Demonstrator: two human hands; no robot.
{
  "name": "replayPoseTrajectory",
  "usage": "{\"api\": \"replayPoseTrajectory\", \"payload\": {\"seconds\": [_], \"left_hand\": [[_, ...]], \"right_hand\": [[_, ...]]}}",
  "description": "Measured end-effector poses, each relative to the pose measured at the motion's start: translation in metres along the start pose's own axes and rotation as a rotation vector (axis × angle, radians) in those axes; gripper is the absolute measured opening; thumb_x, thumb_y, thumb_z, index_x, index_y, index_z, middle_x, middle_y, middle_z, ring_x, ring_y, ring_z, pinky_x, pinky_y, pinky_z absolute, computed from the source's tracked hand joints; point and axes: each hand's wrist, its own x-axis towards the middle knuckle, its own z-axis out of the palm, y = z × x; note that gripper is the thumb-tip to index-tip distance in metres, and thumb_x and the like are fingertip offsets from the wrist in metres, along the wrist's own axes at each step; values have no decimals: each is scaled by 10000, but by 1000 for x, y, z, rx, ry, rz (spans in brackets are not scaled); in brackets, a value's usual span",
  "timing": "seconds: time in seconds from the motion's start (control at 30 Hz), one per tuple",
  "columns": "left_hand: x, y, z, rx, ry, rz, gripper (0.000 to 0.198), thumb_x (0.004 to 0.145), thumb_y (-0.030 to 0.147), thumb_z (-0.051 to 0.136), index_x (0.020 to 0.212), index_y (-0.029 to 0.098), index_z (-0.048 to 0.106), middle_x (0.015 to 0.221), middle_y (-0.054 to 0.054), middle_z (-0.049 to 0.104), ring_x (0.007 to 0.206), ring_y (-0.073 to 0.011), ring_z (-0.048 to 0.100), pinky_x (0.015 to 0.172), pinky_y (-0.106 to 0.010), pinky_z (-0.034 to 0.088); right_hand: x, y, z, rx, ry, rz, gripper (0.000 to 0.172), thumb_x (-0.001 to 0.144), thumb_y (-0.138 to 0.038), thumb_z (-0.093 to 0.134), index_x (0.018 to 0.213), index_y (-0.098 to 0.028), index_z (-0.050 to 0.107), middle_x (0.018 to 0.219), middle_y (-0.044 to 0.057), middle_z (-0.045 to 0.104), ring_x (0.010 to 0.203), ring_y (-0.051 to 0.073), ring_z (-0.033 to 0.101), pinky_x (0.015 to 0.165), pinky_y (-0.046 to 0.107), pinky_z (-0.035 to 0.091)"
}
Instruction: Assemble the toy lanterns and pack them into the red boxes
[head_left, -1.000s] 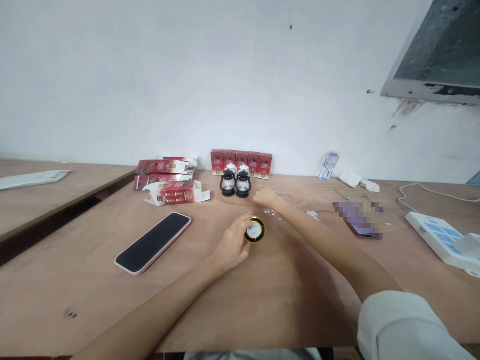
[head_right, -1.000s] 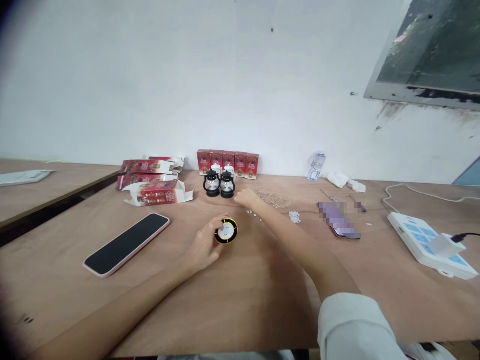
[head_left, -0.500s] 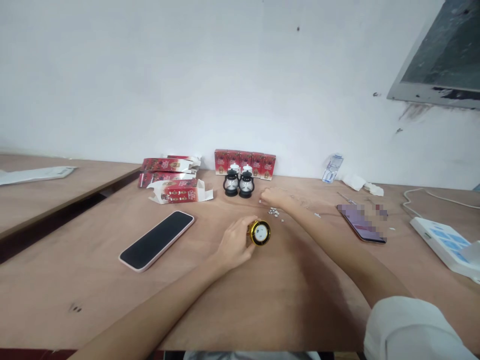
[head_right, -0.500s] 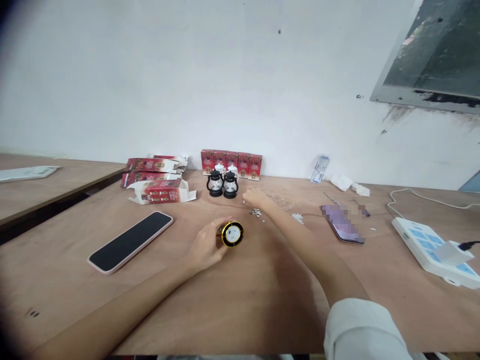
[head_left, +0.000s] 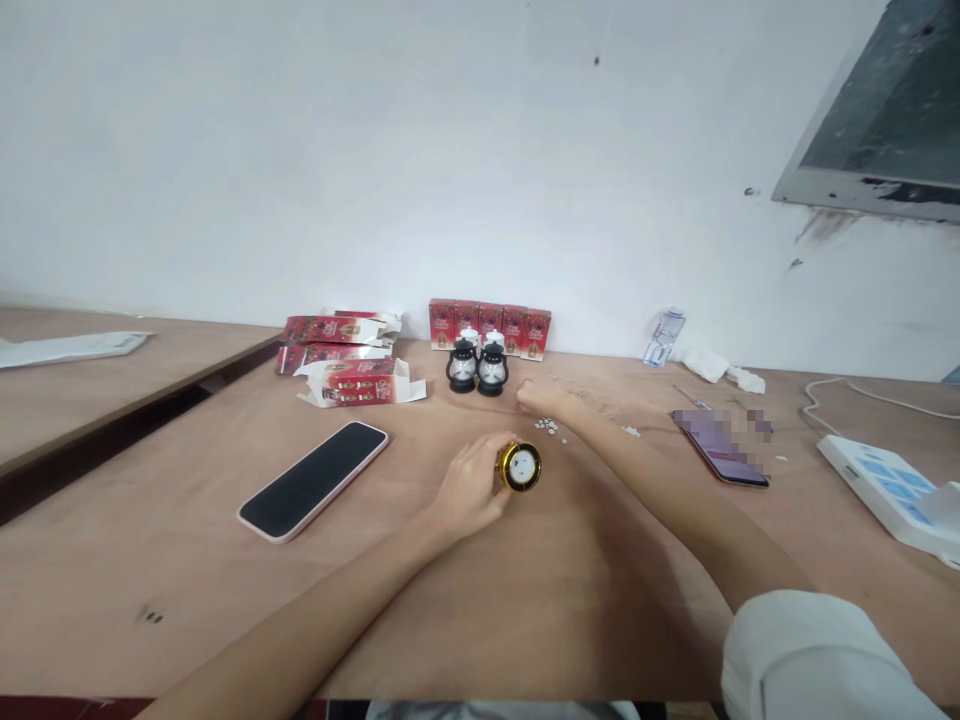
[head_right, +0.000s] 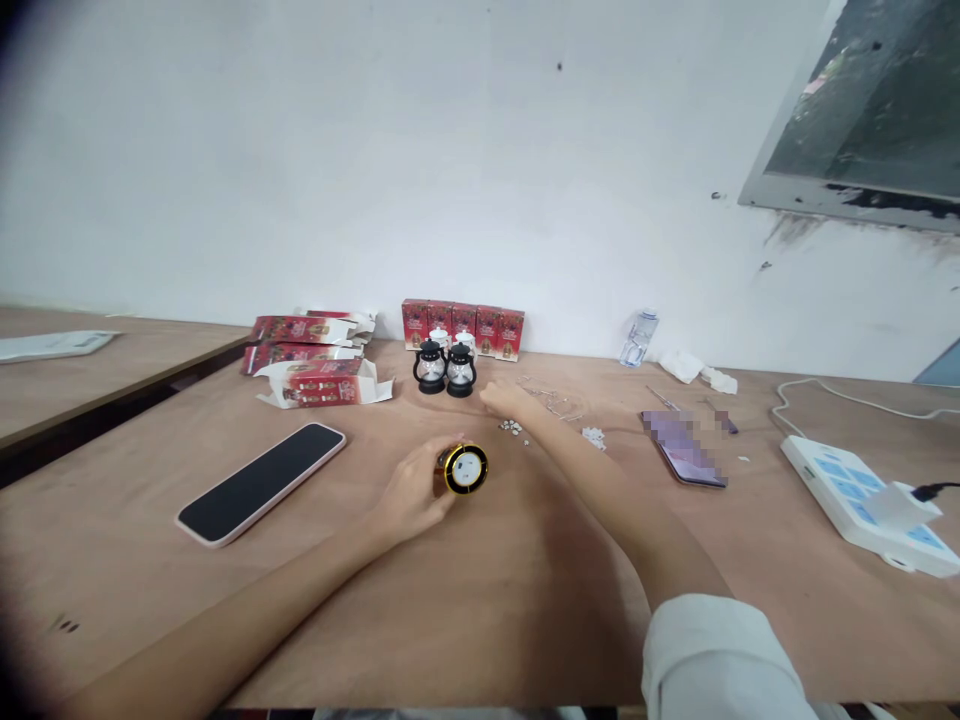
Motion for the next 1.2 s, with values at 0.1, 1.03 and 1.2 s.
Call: {"api": "replayPoseTrajectory", "payload": {"seconds": [0.1,1.03,1.2], "left_hand": [[0,0,0,-10,2,5,548,683,83,522,1207,205,417,1151,-84,619,1088,-227,587,928,-390,491],[2,6,-4,131,-82,73,317,772,171,550,1086,184,503,1072,-68,667,1008,-231,598,800,-350,368],[2,9,-4,136,-76,102,313,775,167,556,1084,181,509,1054,-56,673,1000,-216,592,789,-335,347]], "right_hand": [[-1,0,1,31,-11,5,324,900,-341,551,1163,-151,555,1173,93,583,992,190,601,842,392,520],[-151,-94,15,311,1304,64,110,802,-104,618,826,-186,549,845,58,656,780,153,613,751,315,399],[-151,-95,14,281,1304,89,109,812,-114,615,804,-191,538,843,46,667,779,144,615,748,307,401]]}}
